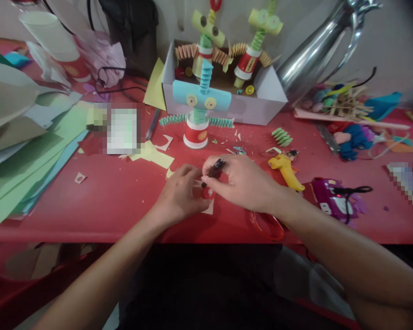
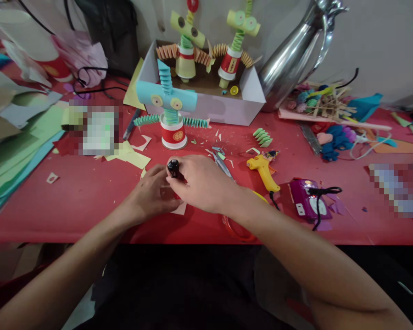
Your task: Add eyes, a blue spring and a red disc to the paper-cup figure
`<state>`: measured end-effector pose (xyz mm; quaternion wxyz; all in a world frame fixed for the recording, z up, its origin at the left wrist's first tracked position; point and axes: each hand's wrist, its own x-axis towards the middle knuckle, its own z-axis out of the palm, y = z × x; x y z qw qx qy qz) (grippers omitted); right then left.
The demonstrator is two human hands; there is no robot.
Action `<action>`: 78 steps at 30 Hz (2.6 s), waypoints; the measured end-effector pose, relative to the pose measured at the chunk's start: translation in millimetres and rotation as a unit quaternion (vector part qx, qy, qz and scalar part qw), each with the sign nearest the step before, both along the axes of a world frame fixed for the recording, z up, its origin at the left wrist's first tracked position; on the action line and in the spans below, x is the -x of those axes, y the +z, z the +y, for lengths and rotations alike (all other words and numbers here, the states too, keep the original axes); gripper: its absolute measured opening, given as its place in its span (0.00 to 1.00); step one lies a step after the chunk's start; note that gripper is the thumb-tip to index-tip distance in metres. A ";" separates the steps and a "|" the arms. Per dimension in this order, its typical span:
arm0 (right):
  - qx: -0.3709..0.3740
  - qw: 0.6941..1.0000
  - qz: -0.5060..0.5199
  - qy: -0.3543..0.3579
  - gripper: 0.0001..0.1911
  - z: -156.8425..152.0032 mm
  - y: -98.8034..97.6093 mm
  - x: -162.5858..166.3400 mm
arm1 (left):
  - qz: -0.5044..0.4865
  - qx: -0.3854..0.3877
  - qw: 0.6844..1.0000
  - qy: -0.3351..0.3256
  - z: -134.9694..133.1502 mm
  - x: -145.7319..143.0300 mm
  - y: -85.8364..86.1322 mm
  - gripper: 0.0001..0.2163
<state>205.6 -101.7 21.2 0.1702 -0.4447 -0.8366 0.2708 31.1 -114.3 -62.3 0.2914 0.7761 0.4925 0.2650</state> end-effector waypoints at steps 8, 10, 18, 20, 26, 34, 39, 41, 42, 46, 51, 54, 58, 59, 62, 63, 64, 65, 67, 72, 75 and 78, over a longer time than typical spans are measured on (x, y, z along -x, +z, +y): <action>0.006 1.000 0.010 -0.015 0.05 0.8 -2.3 -2.3 | -0.009 0.002 1.000 0.028 -3.6 -2.6 2.2 0.17; 0.009 1.000 0.010 -0.016 0.05 1.1 -2.2 -2.6 | -0.009 -0.002 0.999 0.042 -5.5 -3.2 2.2 0.15; 0.033 0.999 0.035 -0.021 0.05 4.8 -2.8 -5.6 | -0.035 -0.024 0.999 0.024 -12.5 1.7 0.8 0.11; 0.041 0.998 0.042 -0.024 0.06 5.9 -3.3 -6.5 | -0.050 -0.019 0.998 0.027 -13.4 2.8 1.1 0.12; 0.043 0.997 0.051 -0.031 0.04 7.6 -6.4 -8.9 | -0.050 -0.013 0.998 0.037 -16.0 3.9 -0.2 0.09; 0.045 0.997 0.060 -0.033 0.06 7.9 -7.8 -9.5 | -0.058 -0.084 0.995 0.014 -15.7 7.7 -9.0 0.12; 0.052 0.997 0.057 -0.031 0.06 8.9 -5.3 -8.7 | -0.008 -0.142 0.990 0.007 -17.4 11.7 -3.4 0.09; 0.052 0.996 0.060 -0.028 0.06 9.7 -5.2 -9.1 | -0.006 -0.146 0.989 0.008 -18.8 12.8 0.1 0.09; 0.052 0.996 0.062 -0.026 0.06 10.3 -5.5 -9.4 | -0.007 -0.147 0.989 0.008 -19.5 12.9 1.5 0.09; 0.045 0.996 0.068 -0.025 0.06 11.9 -7.6 -10.2 | 0.013 -0.148 0.989 -0.001 -21.1 9.9 3.9 0.09; 0.030 0.997 0.063 -0.029 0.05 12.9 -10.0 -11.2 | 0.046 -0.194 0.980 0.007 -17.1 5.7 1.2 0.05; 0.028 0.997 0.059 -0.029 0.05 12.7 -11.0 -13.6 | 0.039 -0.198 0.979 0.007 -14.0 5.6 -1.1 0.04; 0.023 0.997 0.067 -0.027 0.05 11.0 -12.5 -18.5 | -0.002 -0.171 0.985 0.014 -16.0 4.8 -4.0 0.04; 0.022 0.997 0.068 -0.030 0.05 10.5 -12.9 -19.7 | -0.016 -0.165 0.986 0.021 -17.3 4.2 -4.7 0.04; 0.018 0.997 0.070 -0.039 0.06 9.0 -13.8 -22.6 | -0.034 -0.151 0.987 0.035 -20.6 1.8 -6.4 0.05; 0.015 0.996 0.073 -0.040 0.06 8.6 -14.0 -23.3 | -0.035 -0.148 0.988 0.035 -21.0 1.1 -6.6 0.05; 0.011 0.996 0.076 -0.040 0.06 8.2 -14.2 -24.0 | -0.036 -0.147 0.988 0.033 -21.1 0.6 -6.8 0.06; 0.009 0.996 0.078 -0.040 0.06 7.8 -14.4 -24.6 | -0.038 -0.148 0.988 0.031 -20.9 0.3 -6.7 0.06; 0.007 0.996 0.079 -0.041 0.06 6.6 -14.7 -26.0 | -0.043 -0.153 0.987 0.027 -20.2 0.4 -5.8 0.06; 0.000 0.995 0.083 -0.047 0.05 -0.3 -14.5 -31.0 | -0.039 -0.145 0.988 0.027 -19.4 0.9 -1.0 0.06; -0.009 0.995 0.084 -0.057 0.06 -8.3 -16.0 -35.1 | -0.038 -0.139 0.989 0.037 -19.6 -1.0 1.4 0.06; -0.037 0.991 0.104 -0.070 0.05 -20.2 -21.7 -39.0 | -0.030 -0.137 0.989 0.043 -19.2 -3.0 2.8 0.06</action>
